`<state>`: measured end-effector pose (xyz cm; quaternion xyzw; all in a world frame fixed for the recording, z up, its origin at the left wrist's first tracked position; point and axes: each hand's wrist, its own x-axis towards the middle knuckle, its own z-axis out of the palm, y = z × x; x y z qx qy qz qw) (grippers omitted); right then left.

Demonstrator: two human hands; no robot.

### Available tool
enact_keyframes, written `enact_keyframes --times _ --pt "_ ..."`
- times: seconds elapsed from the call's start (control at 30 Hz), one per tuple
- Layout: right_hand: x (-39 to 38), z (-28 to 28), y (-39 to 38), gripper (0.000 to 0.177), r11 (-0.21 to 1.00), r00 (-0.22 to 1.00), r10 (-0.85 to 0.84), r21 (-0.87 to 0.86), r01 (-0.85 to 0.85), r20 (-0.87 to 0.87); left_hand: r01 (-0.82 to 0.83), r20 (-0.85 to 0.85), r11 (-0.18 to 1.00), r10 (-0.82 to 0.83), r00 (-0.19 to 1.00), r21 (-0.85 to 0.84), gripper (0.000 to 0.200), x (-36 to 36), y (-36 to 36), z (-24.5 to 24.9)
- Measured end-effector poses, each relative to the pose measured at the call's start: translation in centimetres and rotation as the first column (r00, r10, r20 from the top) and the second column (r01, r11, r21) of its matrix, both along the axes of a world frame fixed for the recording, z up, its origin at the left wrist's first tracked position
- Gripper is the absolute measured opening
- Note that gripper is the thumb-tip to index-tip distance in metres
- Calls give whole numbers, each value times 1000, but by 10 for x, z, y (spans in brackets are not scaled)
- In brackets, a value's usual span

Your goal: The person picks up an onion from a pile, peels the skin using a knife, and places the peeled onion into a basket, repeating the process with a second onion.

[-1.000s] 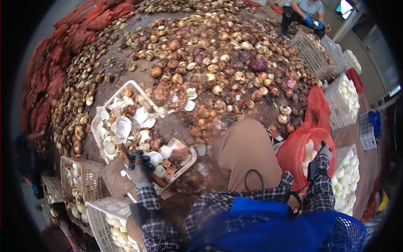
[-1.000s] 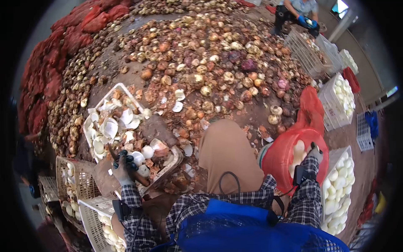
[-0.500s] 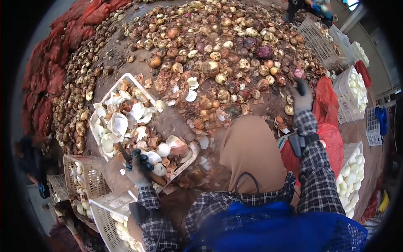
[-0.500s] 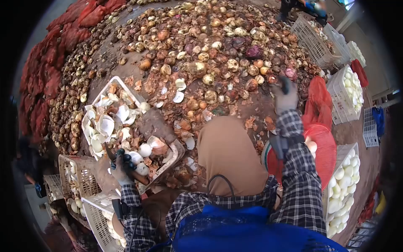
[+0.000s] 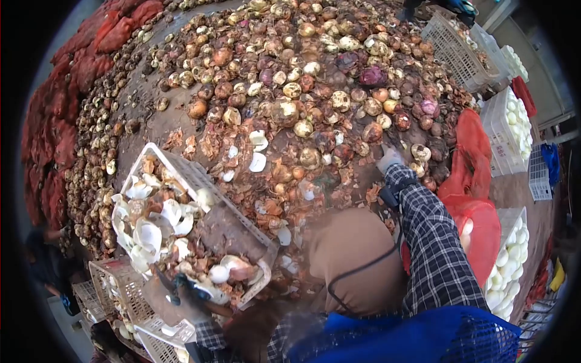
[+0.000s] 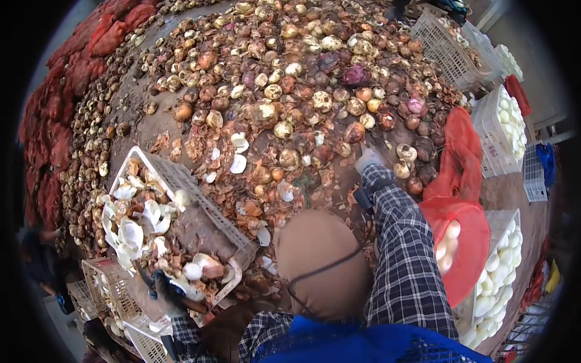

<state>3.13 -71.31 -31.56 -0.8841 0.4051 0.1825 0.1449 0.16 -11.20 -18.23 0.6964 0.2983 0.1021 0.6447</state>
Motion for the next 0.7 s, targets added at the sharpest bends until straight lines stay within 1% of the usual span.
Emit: enact_keyframes --times 0.07,0.1,0.13,0.17,0.2,0.23,0.27,0.33,0.4,0.43,0.47,0.53,0.57,0.6,0.63,0.67,0.7 --pt "22 1 -17 68 986 991 128 -101 -131 -36 36 167 999 -32 985 -26 44 3 1 -10" --pt "36 1 -26 71 980 984 164 -101 -171 -69 96 123 995 -100 987 37 49 3 2 -5" --pt "49 1 -33 75 973 974 201 -99 -211 -102 -41 154 999 37 987 21 36 5 -6 -10" --pt "61 6 -33 79 966 966 222 -104 -236 -130 -16 113 998 9 994 65 29 3 -2 -12" --pt "76 14 -31 85 962 943 238 -80 -263 -234 9 72 994 -17 997 109 24 4 -3 -5" --pt "83 5 -38 87 950 923 290 -41 -310 -251 19 58 972 -34 998 233 22 4 -7 -2" --pt "87 -4 -46 90 935 902 342 1 -354 -265 -3 66 976 -12 998 218 22 4 -9 -1" --pt "92 -23 -52 91 935 894 349 44 -351 -282 -40 76 982 27 997 183 22 4 -11 0" --pt "87 -24 -49 84 976 957 215 7 -218 -194 -90 90 981 75 993 172 22 8 -19 0" --pt "83 -21 -46 77 990 980 137 7 -137 -145 -99 83 983 87 993 157 21 8 -23 3" --pt "76 -24 -45 77 994 986 99 -27 -103 -130 -109 80 984 98 992 139 21 9 -26 6" --pt "60 -34 -48 77 994 996 31 -101 -40 -87 -59 109 977 37 993 203 21 1 -3 -8" --pt "54 -34 -44 75 992 998 34 -123 -41 -56 -41 123 971 13 992 235 21 -4 7 -15" --pt "45 -38 -39 74 989 999 38 -142 -41 -26 -33 118 978 8 993 208 24 -6 11 -18" --pt "35 -66 -48 76 993 994 56 -112 -45 96 -27 120 983 5 993 182 29 -5 13 -21" --pt "38 -68 -45 78 994 998 16 -106 -9 64 -24 132 985 2 991 169 42 1 0 -11" --pt "45 -63 -45 80 997 1000 13 -75 -13 5 -21 143 988 -1 990 156 58 7 -14 -1"
